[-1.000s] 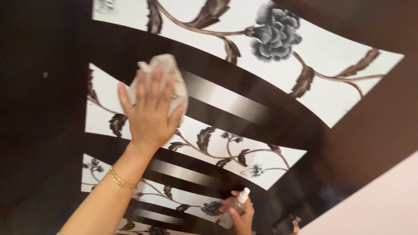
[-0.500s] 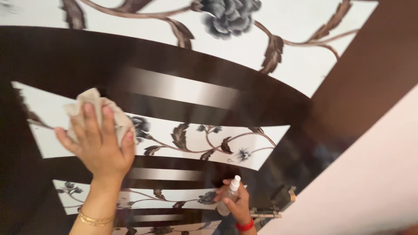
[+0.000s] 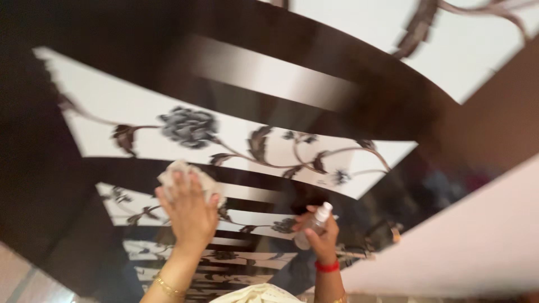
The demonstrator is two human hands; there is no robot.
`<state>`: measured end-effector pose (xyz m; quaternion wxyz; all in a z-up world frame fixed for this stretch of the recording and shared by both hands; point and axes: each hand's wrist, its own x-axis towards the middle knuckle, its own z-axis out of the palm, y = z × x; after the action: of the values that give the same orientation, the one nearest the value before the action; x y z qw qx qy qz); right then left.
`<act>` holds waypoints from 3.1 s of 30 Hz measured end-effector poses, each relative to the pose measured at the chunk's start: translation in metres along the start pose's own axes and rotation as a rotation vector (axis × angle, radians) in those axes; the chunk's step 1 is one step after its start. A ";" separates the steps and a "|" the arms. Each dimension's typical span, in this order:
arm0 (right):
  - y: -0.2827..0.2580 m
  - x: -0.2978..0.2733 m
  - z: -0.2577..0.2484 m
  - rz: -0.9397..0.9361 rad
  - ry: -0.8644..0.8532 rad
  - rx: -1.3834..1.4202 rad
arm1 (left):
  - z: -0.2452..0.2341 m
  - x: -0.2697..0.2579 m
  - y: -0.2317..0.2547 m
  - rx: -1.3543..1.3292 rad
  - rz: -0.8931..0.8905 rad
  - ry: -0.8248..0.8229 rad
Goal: The person wipes a dark wooden cabinet with a floral pattern using a white cloth and a spray bottle. They repeatedly spray the surface and wipe it clean, moving across different sections of the cabinet.
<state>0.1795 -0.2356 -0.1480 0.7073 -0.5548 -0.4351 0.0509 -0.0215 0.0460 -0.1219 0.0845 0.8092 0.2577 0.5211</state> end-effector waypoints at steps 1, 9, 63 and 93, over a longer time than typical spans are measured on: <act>-0.003 0.000 0.002 -0.014 0.004 -0.022 | -0.009 0.005 0.003 0.002 -0.005 0.002; -0.008 0.000 0.018 -0.021 0.049 0.024 | -0.052 0.043 -0.005 0.038 -0.012 0.002; 0.002 0.000 0.010 -0.096 0.013 -0.057 | -0.108 0.101 0.063 0.167 0.146 0.101; 0.002 -0.003 0.012 -0.062 0.043 -0.086 | -0.096 0.130 0.072 0.043 0.073 0.164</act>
<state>0.1703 -0.2274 -0.1510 0.6932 -0.5720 -0.4386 -0.0016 -0.0413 0.0380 0.0540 0.0266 0.7742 0.2451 0.5829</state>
